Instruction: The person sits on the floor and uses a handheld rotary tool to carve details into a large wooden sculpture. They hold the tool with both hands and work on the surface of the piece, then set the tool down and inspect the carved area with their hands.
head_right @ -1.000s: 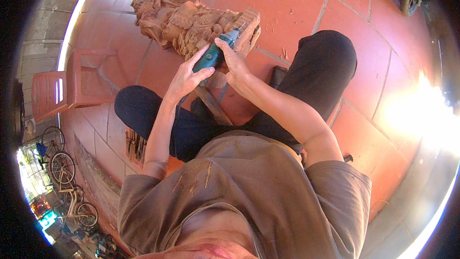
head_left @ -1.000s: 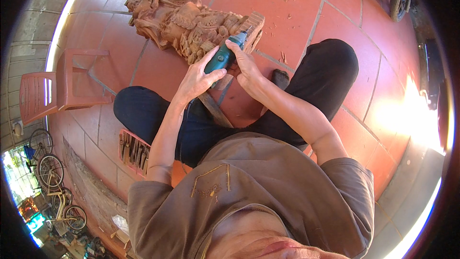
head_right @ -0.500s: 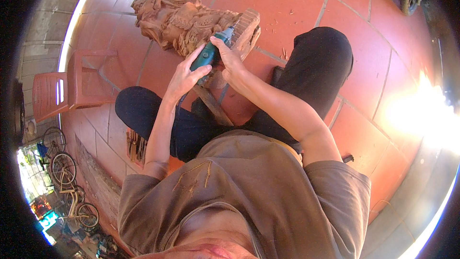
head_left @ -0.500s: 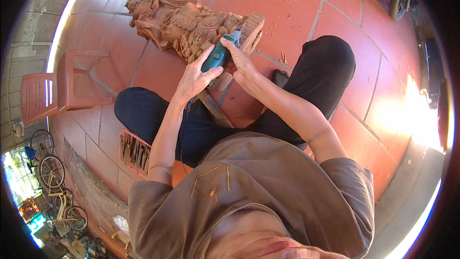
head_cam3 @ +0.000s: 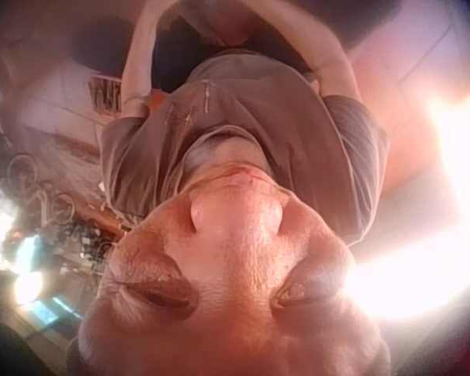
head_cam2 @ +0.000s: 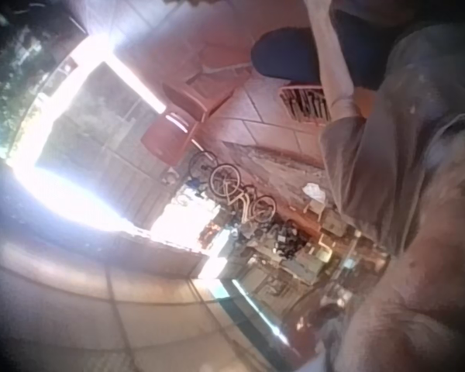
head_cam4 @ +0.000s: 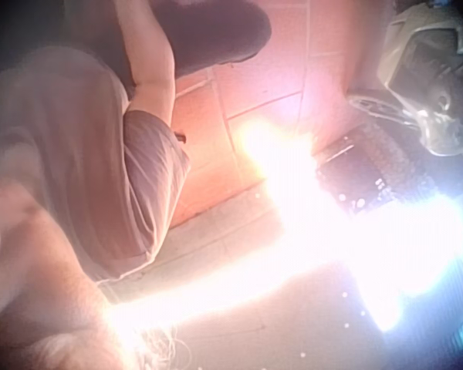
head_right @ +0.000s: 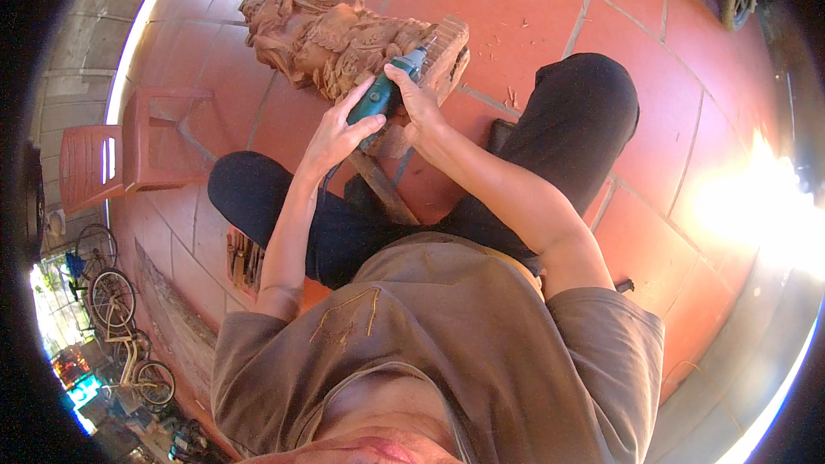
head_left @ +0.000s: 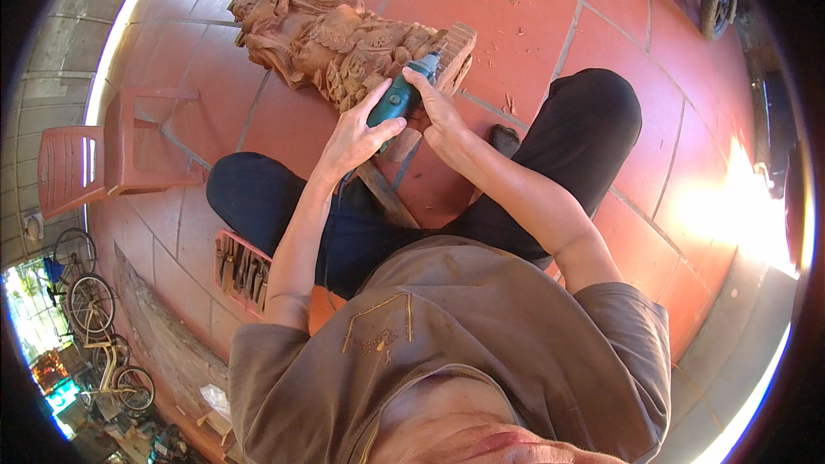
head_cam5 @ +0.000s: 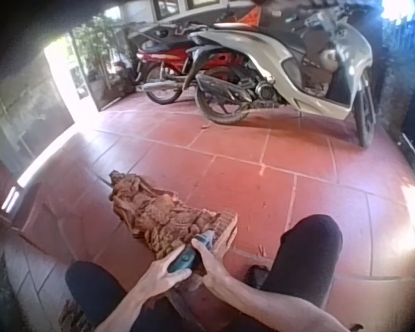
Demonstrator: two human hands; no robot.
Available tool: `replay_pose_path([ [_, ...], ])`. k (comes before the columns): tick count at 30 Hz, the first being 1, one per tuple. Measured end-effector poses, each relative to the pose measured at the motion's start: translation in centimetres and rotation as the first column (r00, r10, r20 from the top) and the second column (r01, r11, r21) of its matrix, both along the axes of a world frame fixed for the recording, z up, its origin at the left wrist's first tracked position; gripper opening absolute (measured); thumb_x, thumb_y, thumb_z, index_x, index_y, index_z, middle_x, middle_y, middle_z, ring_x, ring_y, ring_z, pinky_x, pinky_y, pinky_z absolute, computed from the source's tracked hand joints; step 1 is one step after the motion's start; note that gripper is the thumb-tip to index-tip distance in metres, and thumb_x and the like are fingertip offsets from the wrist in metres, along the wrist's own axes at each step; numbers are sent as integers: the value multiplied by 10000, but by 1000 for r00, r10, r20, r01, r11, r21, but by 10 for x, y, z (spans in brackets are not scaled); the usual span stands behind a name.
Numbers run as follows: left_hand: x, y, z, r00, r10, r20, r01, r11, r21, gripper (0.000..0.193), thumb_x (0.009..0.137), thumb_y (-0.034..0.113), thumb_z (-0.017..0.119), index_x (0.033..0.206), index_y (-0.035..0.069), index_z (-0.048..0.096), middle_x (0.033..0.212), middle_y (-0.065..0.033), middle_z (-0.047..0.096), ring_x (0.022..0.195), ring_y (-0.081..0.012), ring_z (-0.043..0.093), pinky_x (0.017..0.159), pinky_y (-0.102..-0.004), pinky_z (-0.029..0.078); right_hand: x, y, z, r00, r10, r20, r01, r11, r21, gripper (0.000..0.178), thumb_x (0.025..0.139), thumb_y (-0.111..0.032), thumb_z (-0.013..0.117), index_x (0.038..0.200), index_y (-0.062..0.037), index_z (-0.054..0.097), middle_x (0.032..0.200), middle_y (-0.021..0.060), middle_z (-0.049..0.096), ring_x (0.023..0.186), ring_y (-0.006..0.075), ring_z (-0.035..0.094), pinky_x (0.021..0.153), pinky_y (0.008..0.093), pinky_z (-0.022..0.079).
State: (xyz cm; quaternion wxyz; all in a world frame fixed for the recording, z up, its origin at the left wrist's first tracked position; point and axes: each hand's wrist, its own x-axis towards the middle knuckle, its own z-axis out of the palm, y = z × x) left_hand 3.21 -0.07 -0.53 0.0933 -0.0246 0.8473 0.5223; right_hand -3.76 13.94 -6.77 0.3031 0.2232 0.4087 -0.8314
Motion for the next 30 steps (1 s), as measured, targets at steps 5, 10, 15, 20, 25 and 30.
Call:
replay_pose_path([
  [5,-1,2,3,1000,-27,-7,27,1000,-12,783,819,303,719,1469,13,394,1293,-255,591,1181,-286,592,1001,-372,435,3,7,10,1000,0,5,0,1000,23,453,805,-360,781,1086,-58,594,939,61,659,786,204,663,727,376,571],
  [10,-1,0,0,996,-83,-33,83,996,10,757,829,276,711,1463,4,399,1328,-259,568,1184,-287,589,1004,-372,436,10,11,21,999,-38,10,38,999,17,419,833,-352,756,1087,-60,594,939,65,660,785,203,665,729,368,573],
  [15,4,-3,3,993,-117,-29,117,993,10,758,829,278,714,1462,2,399,1361,-244,551,1213,-285,573,1022,-373,424,19,12,15,998,-26,58,25,1000,18,400,840,-348,750,1063,-51,603,934,64,660,775,202,667,714,371,571],
  [20,12,-6,3,995,-92,-48,93,995,22,760,824,270,718,1464,11,400,1331,-236,576,1178,-266,594,990,-367,448,24,11,18,998,13,61,-14,1000,14,440,823,-367,766,1057,-35,599,928,69,654,776,204,657,717,384,573],
  [25,18,-6,11,996,-46,73,40,996,82,765,837,309,710,1465,-4,404,1359,-171,548,1239,-212,524,1042,-338,393,26,7,19,997,50,56,-50,999,-6,490,803,-370,782,1088,-25,582,933,80,643,794,207,643,717,403,573],
  [30,21,1,13,995,12,96,-23,994,111,765,839,318,711,1462,-7,408,1329,-162,567,1197,-201,547,1012,-329,416,25,8,25,996,76,40,-77,997,9,460,843,-411,742,1100,-61,591,960,59,648,829,190,658,751,376,562],
])
